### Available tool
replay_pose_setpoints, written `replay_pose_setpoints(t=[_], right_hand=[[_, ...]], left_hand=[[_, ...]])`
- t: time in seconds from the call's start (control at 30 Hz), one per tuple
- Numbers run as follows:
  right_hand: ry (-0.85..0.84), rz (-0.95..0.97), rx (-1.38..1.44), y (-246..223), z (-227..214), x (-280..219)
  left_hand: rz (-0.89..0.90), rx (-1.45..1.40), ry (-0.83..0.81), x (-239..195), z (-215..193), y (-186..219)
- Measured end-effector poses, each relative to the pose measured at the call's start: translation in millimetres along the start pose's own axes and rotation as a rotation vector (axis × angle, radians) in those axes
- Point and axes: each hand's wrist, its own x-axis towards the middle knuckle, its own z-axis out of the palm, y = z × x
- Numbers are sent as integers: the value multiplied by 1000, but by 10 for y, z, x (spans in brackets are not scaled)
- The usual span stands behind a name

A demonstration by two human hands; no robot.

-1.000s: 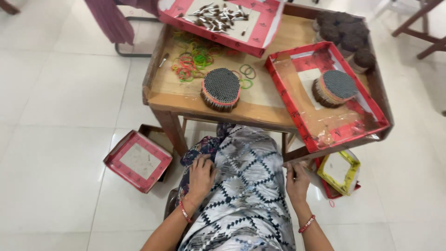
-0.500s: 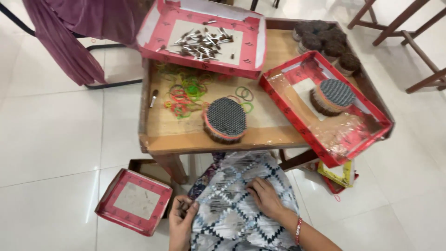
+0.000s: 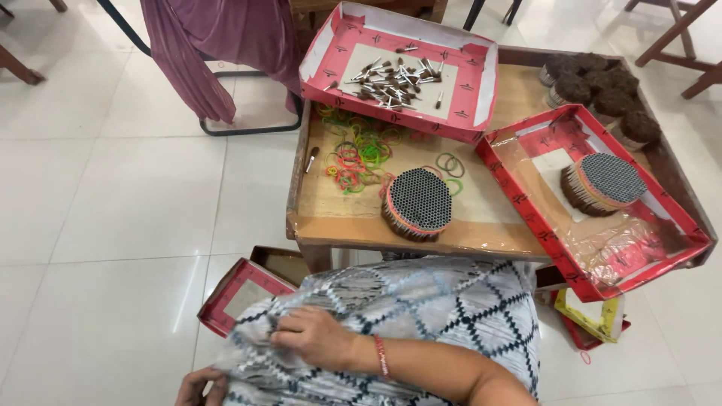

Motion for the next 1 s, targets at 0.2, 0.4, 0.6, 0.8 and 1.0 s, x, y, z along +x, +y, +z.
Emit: replay_pose_setpoints(t=[0.2, 0.4, 0.6, 0.8, 1.0], right_hand=[[-135, 94, -69, -204, -759, -803], [682, 561, -613, -448, -2824, -2148], [1166, 1029, -300, 317, -3497, -3246], [1194, 1166, 865, 722, -3515, -3314], [1297, 893, 1013, 1063, -3366, -3960]], left_hand=[[-188, 1090, -594, -178, 375, -679], [239, 898, -537, -434, 2099, 2133], [894, 478, -406, -720, 3358, 3579], [1069, 812, -102, 3, 3838, 4016], [731, 909, -355, 507, 3995, 3737]])
